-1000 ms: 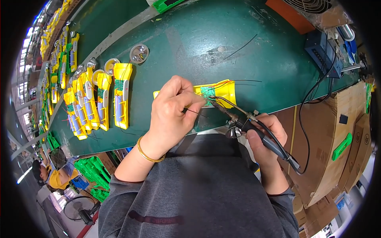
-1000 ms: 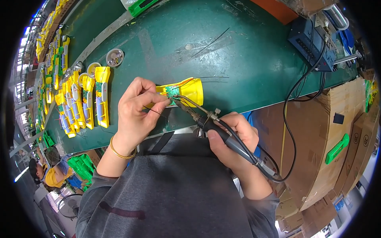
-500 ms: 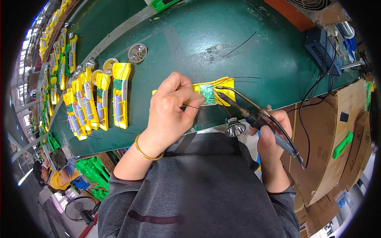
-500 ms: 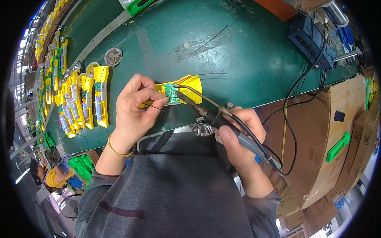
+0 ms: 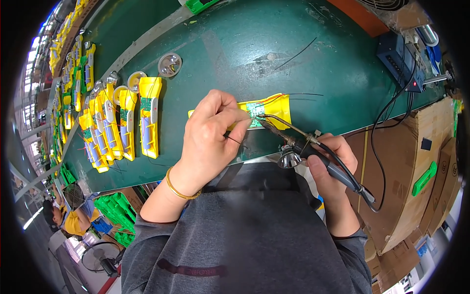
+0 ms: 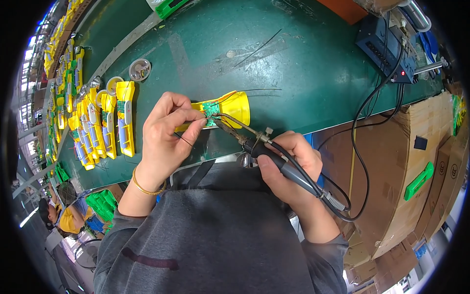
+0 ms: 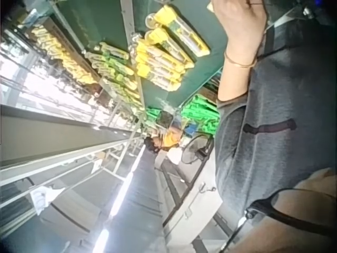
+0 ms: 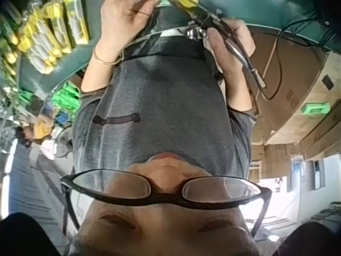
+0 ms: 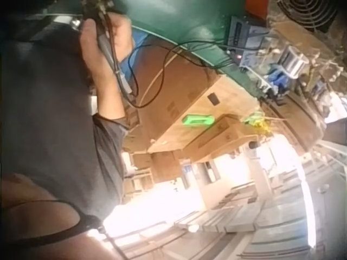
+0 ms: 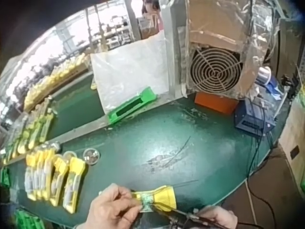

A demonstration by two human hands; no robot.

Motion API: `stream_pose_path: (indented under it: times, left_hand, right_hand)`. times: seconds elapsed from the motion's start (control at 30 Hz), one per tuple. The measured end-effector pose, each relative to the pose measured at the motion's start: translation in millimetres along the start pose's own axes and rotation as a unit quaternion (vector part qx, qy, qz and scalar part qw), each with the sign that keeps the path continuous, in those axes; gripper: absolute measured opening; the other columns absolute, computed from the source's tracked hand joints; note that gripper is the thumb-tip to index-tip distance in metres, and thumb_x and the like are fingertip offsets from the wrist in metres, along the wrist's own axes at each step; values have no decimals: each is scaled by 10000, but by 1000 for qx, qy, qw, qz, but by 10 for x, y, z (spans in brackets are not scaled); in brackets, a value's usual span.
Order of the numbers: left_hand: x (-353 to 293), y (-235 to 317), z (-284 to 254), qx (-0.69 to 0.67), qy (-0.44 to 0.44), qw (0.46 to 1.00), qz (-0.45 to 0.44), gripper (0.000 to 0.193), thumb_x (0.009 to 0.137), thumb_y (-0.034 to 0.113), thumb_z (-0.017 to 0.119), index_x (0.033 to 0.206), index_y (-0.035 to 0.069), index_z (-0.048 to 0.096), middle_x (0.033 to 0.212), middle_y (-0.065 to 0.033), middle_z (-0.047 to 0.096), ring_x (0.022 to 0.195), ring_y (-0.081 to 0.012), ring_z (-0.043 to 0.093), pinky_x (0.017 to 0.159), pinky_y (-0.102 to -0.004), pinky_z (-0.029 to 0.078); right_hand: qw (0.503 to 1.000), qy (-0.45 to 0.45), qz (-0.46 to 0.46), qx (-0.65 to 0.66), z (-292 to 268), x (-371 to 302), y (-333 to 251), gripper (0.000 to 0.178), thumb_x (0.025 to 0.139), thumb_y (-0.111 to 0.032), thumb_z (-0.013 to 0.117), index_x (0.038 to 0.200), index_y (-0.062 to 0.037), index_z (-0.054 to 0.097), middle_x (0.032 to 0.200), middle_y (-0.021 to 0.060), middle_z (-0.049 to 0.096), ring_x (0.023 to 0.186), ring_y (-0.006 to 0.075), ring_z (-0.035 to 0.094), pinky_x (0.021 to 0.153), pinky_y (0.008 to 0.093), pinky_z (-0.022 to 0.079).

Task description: Soldering wires and components into flashlight housings on a production line.

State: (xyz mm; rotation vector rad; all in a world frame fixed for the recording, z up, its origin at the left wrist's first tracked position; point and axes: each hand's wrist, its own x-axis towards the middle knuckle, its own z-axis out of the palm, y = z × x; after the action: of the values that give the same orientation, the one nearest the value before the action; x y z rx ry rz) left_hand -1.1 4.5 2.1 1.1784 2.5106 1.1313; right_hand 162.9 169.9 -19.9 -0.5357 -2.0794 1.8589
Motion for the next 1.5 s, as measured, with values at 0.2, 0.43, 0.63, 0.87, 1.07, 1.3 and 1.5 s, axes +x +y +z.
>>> stream_pose_path:
  times: [0.2, 0.43, 0.63, 0.87, 1.07, 1.3, 1.5]
  left_hand:
    - [-5, 2, 36, 28, 23, 999, 8, 117, 636, -23, 683, 730, 17, 626, 780, -77, 528, 700, -231, 558, 599, -317, 456]
    - [17, 1, 24, 16, 16, 1000, 12, 113, 635, -21, 680, 724, 20, 624, 774, -76, 530, 698, -231, 563, 596, -319, 460]
    - [37, 11, -14, 26, -14, 1000, 7, 118, 665, -20, 705, 754, -11, 628, 796, -85, 524, 701, -205, 547, 614, -281, 455]
    - [98, 103, -28, 89, -25, 996, 16, 60, 651, 18, 655, 687, 21, 607, 783, -86, 510, 736, -263, 538, 658, -361, 443]
    - [125, 134, -123, 123, -43, 990, 51, 102, 663, 42, 678, 728, 32, 601, 807, -93, 512, 743, -264, 530, 655, -362, 435]
    - [32, 219, -513, 74, -155, 985, 7, 141, 690, 55, 714, 762, 19, 599, 732, -84, 584, 611, -241, 586, 543, -322, 464]
    - [68, 44, -283, -62, -153, 986, -17, 107, 721, 42, 662, 825, 45, 641, 743, -89, 594, 666, -270, 605, 578, -344, 481]
  right_hand:
    - [1000, 4, -16, -14, 13, 30, -33, 163, 742, -71, 629, 826, 11, 515, 717, 66, 538, 617, 95, 486, 566, 220, 381]
    - [998, 41, 7, 54, -38, -20, 59, 235, 782, -135, 621, 906, 8, 481, 749, 87, 553, 627, 122, 535, 577, 244, 439]
    - [969, 73, 54, 228, 227, 266, -162, 186, 868, -130, 522, 973, 15, 472, 826, 123, 571, 690, 171, 585, 648, 322, 528]
    - [928, 87, 67, 356, 700, 631, -229, 140, 939, -105, 464, 1024, 5, 486, 877, 101, 575, 830, 147, 602, 862, 423, 526]
    - [930, 84, 72, 350, 739, 643, -212, 159, 940, -140, 491, 1019, -2, 495, 907, 85, 569, 836, 149, 602, 901, 424, 501]
    - [933, 77, 61, 346, 729, 629, -206, 163, 931, -142, 511, 1013, -2, 501, 929, 73, 552, 846, 163, 600, 924, 426, 483]
    - [932, 67, 59, 351, 740, 632, -214, 163, 928, -139, 511, 1016, -2, 499, 921, 75, 557, 849, 156, 596, 926, 428, 481]
